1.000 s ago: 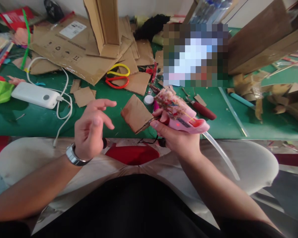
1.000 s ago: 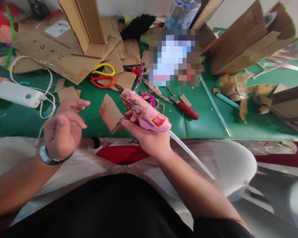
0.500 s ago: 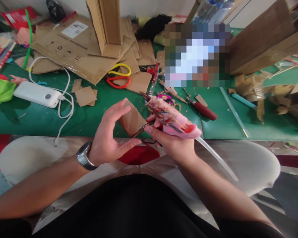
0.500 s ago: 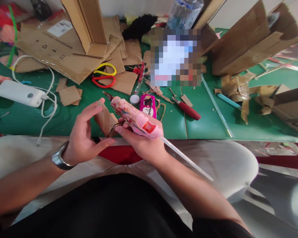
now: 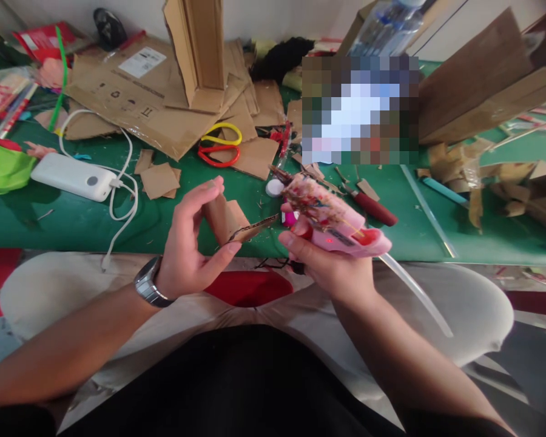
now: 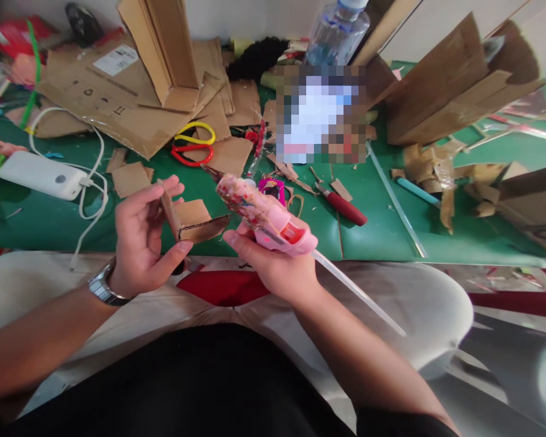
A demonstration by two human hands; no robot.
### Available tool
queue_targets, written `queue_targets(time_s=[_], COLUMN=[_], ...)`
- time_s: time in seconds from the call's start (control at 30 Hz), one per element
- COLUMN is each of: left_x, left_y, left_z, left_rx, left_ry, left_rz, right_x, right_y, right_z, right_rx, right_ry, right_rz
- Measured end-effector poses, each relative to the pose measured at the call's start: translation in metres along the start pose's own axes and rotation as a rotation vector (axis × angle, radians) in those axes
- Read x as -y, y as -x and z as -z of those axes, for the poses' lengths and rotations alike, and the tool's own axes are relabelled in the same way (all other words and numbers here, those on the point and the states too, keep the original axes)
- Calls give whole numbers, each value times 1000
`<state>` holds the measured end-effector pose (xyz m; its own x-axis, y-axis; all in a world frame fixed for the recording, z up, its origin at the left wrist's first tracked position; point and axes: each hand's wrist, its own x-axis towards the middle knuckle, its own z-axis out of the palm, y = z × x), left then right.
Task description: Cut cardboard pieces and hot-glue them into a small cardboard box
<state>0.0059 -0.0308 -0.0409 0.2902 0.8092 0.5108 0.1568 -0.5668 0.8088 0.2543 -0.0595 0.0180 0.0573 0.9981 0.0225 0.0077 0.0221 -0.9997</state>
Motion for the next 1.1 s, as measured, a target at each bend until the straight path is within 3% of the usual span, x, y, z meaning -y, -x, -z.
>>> queue_targets(time_s=[0.13,0.3,0.5,0.63,0.87,1.1], left_x=[1,-3,-17,-16,2,9], left_y=[-3,-8,-17,-18,-8,-2], left_z=[3,-1,3,6,0,-2], left_rx=[-24,-100,-81,-160,-298,-243], left_ry=[93,361,782,786,777,777], left_rz=[-10,-6,505,678,859,880], right_x=[-1,-9,-14,-14,-15,-22], right_y=[-2,-3,-2,0,0,2], right_z=[11,15,11,8,3,1], right_rx=[-6,14,64,103,95,84], right_ry=[-83,-155,-204,-208,-208,-157], right_rz=[-59,-98,-179,-237,-255,-258])
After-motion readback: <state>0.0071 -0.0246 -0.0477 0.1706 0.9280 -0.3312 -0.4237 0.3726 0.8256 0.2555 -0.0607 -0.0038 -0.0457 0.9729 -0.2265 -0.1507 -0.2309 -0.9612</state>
